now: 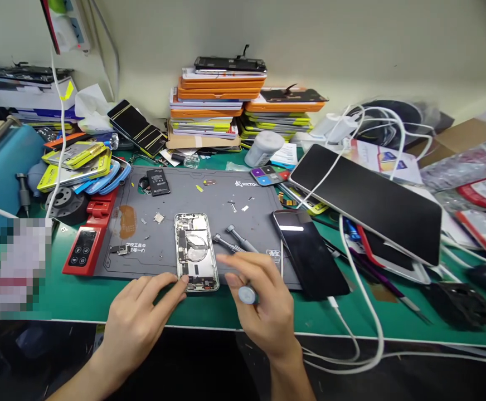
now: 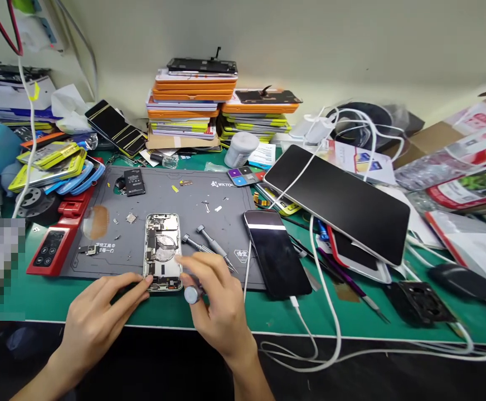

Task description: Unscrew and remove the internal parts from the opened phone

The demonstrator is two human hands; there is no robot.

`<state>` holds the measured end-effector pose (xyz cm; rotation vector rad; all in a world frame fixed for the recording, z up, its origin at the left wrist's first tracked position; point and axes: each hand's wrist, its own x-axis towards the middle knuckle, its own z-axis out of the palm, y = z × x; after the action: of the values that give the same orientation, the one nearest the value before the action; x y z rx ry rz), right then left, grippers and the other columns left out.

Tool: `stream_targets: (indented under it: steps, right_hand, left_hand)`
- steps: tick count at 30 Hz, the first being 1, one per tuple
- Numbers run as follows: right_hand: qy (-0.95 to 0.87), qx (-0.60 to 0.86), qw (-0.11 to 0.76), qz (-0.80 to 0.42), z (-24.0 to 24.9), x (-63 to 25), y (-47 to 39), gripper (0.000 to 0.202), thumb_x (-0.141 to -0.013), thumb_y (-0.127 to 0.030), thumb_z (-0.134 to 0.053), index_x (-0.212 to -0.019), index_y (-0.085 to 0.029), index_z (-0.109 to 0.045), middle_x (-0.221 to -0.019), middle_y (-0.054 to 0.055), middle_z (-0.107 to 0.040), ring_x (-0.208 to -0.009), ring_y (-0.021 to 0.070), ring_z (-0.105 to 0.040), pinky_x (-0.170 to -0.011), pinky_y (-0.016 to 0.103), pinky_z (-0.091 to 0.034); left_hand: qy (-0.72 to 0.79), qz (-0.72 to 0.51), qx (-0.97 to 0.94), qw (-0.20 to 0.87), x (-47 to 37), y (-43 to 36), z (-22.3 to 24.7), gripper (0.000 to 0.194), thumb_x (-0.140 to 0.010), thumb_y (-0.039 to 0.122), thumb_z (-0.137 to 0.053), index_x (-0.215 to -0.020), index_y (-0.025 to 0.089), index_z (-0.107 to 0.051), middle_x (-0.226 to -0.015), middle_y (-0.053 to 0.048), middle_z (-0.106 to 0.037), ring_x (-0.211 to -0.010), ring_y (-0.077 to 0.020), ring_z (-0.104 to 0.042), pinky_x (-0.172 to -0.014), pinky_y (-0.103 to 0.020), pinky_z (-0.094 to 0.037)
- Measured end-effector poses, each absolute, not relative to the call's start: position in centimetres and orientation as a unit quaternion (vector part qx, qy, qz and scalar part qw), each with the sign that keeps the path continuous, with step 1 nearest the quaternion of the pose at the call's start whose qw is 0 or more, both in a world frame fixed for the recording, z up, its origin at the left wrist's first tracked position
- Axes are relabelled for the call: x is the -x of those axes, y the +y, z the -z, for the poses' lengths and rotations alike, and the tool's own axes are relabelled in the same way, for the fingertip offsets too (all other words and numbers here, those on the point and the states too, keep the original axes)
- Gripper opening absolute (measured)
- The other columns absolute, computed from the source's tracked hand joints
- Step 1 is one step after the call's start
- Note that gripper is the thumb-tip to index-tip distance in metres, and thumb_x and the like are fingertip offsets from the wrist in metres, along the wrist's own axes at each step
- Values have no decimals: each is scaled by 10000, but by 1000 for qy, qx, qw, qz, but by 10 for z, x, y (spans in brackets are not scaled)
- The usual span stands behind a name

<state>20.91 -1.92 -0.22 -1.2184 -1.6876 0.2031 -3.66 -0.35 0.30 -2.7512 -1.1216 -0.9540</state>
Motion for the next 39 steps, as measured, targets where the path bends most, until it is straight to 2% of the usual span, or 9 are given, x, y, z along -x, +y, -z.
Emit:
stream_targets:
  steps: [3, 6, 8, 13, 20, 24, 32, 35, 39]
  right_hand:
    - [-755, 467, 450, -91, -2, -209, -18, 361, -1024, -46, -572, -1296, -236, -713, -1128, 71, -802, -987, 179, -812, -756, 252, -666]
    - [-799, 432, 399, -124, -2, -206, -14, 439, -995, -2, -510, -1348, -207, -671, -1238, 95, -828, -1143, 198, -828, -845, 260, -691]
    - [-815, 415, 383, -132, -1, -204, -12, 454, -989, 7, -503, -1361, -205, -654, -1268, 96, -833, -1224, 208, -812, -904, 278, -698]
    - [-809, 431, 380, -126, -1, -202, -11, 325, -1031, -34, -580, -1290, -209, -668, -1144, 65, -846, -1041, 185, -852, -845, 264, -699]
    - [-811, 436, 366, -137, -2, -203, -11, 292, -1059, -28, -565, -1241, -226, -680, -1095, 44, -844, -993, 162, -847, -808, 242, -683]
    - [-822, 428, 360, -108, -1, -203, -11, 290, -1064, -37, -571, -1263, -222, -672, -1098, 56, -851, -1002, 168, -850, -820, 252, -697]
    - [-826, 433, 349, -92, -2, -202, -11, 358, -1054, -27, -535, -1333, -213, -659, -1143, 77, -851, -1010, 177, -858, -814, 249, -712]
    - [-828, 429, 350, -87, -2, -202, -11, 366, -1045, -20, -547, -1321, -225, -673, -1135, 70, -850, -994, 171, -856, -809, 249, -712]
    - [-829, 426, 351, -85, 0, -203, -12, 353, -1034, 5, -558, -1285, -208, -685, -1132, 70, -846, -976, 166, -853, -808, 256, -712]
  left_hand:
    - [-348, 321, 880, 37, 37, -7, 2, 300, -1099, 76, -587, -1332, 170, -752, -1146, -84, -816, -940, -201, -744, -860, -351, -590]
    - [-346, 329, 878, 47, 37, -7, 2, 323, -1133, 91, -500, -1300, 182, -761, -1109, -78, -831, -916, -197, -751, -844, -344, -594]
    - [-355, 339, 870, 34, 36, -7, 1, 289, -1135, 108, -529, -1296, 184, -757, -1099, -74, -833, -911, -199, -751, -831, -341, -593]
    - [-387, 372, 843, -31, 33, -8, 2, 210, -1075, 121, -704, -1275, 165, -750, -1104, -68, -826, -947, -201, -745, -852, -338, -592]
    - [-387, 347, 853, -33, 32, -10, 4, 259, -1069, 47, -662, -1288, 156, -748, -1117, -75, -796, -925, -196, -695, -826, -343, -558]
    - [-394, 349, 849, -37, 32, -10, 4, 265, -1075, 70, -669, -1315, 156, -738, -1114, -70, -786, -908, -186, -680, -826, -341, -558]
    - [-393, 347, 851, -27, 31, -8, 3, 233, -1073, 110, -685, -1293, 143, -753, -1101, -77, -787, -884, -195, -693, -813, -349, -543]
    - [-382, 345, 857, -6, 32, -8, 3, 197, -1077, 111, -674, -1254, 133, -758, -1070, -77, -795, -842, -192, -697, -785, -346, -534]
    - [-368, 340, 865, 4, 33, -9, 4, 224, -1060, 77, -681, -1266, 133, -752, -1089, -81, -812, -882, -203, -725, -807, -353, -541]
